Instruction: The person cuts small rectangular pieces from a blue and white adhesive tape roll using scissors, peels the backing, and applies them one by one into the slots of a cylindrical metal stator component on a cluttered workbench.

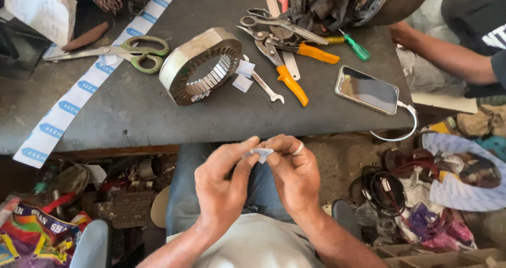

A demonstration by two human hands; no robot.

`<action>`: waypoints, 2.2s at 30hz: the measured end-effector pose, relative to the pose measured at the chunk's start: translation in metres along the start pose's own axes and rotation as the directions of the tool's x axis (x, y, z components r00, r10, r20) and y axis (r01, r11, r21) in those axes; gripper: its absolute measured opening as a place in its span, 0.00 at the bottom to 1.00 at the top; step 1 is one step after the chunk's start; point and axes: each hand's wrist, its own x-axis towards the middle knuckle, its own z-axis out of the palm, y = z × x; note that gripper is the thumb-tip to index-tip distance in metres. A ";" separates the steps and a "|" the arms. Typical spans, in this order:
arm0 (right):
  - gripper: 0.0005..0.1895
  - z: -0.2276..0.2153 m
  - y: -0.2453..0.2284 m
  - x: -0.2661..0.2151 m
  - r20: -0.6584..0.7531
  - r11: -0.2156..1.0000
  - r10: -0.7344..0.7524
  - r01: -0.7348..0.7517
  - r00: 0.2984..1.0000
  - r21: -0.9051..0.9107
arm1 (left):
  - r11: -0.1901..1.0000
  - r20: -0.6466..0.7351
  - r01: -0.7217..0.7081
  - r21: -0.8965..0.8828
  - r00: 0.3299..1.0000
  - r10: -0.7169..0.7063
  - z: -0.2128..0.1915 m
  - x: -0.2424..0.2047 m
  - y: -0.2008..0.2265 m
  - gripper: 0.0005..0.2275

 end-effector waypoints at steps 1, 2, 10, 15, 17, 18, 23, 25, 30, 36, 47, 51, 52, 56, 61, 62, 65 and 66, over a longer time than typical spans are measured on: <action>0.09 0.000 -0.002 0.001 0.015 0.999 0.021 -0.022 1.000 0.036 | 0.985 -0.024 0.152 -0.075 0.988 -0.154 0.000 -0.001 -0.002 0.10; 0.10 0.000 -0.005 0.002 0.030 0.996 0.043 -0.045 0.999 0.071 | 0.942 -0.034 0.297 -0.155 0.952 -0.306 -0.001 -0.002 -0.005 0.09; 0.33 0.007 -0.015 0.004 -0.014 0.986 0.120 -0.117 0.993 0.121 | 0.871 -0.025 0.248 -0.423 0.958 -0.285 0.008 -0.006 -0.009 0.08; 0.34 0.005 -0.015 0.001 -0.017 0.991 0.101 -0.099 0.995 0.092 | 0.962 -0.045 0.175 -0.209 0.981 -0.188 0.004 -0.007 -0.006 0.07; 0.34 0.005 -0.015 0.001 -0.002 0.994 0.075 -0.074 0.997 0.085 | 0.967 -0.044 0.154 -0.201 0.985 -0.166 0.003 -0.007 -0.005 0.07; 0.34 0.006 -0.014 0.000 -0.001 0.994 0.063 -0.063 0.998 0.087 | 0.974 -0.052 0.144 -0.174 0.986 -0.155 0.003 -0.007 -0.005 0.07; 0.26 0.013 -0.006 -0.003 -0.024 0.996 0.024 -0.022 0.999 0.086 | 0.972 -0.052 0.123 -0.198 0.989 -0.136 0.005 -0.011 -0.004 0.06; 0.26 0.014 -0.006 -0.004 -0.040 0.997 0.002 0.001 0.999 0.080 | 0.948 -0.036 0.210 -0.241 0.974 -0.225 0.006 -0.009 -0.005 0.06; 0.23 0.016 -0.005 -0.002 0.015 0.999 -0.034 0.034 0.999 0.001 | 0.967 -0.034 0.207 -0.151 0.976 -0.214 0.002 -0.009 -0.008 0.06; 0.23 0.016 -0.007 0.001 0.021 0.995 -0.050 0.052 0.999 -0.086 | 0.970 -0.034 0.202 -0.136 0.977 -0.209 0.002 -0.011 -0.012 0.06; 0.22 0.018 -0.006 0.008 0.034 0.982 -0.088 0.092 0.996 -0.163 | 0.981 -0.044 0.191 -0.018 0.981 -0.191 -0.006 -0.007 -0.016 0.06; 0.24 0.017 -0.005 0.009 -0.046 0.984 -0.002 -0.006 0.999 -0.180 | 0.994 -0.065 0.098 0.054 0.993 -0.094 -0.010 -0.007 -0.019 0.06; 0.23 0.017 -0.005 0.011 -0.042 0.985 -0.025 0.018 0.999 -0.169 | 0.996 -0.060 0.044 0.079 0.997 -0.040 -0.009 -0.008 -0.020 0.06; 0.22 0.016 -0.004 0.016 -0.068 0.989 0.015 -0.025 0.998 -0.146 | 0.959 -0.089 0.275 -0.067 0.956 -0.281 -0.003 -0.007 -0.026 0.06; 0.32 0.020 -0.008 0.017 -0.142 0.986 0.153 -0.161 0.978 -0.043 | 0.873 -0.059 0.280 -0.400 0.942 -0.330 -0.002 0.001 -0.031 0.08; 0.32 0.022 -0.008 0.016 -0.140 0.985 0.161 -0.169 0.977 -0.046 | 0.857 -0.062 0.270 -0.439 0.943 -0.328 -0.001 0.001 -0.032 0.08; 0.34 0.024 -0.013 0.016 -0.134 0.986 0.113 -0.127 0.985 -0.105 | 0.864 -0.075 0.242 -0.441 0.950 -0.304 0.005 0.001 -0.033 0.07; 0.35 0.023 -0.013 0.016 -0.152 0.980 0.102 -0.125 0.983 -0.157 | 0.870 -0.087 0.233 -0.434 0.950 -0.298 0.007 0.000 -0.033 0.07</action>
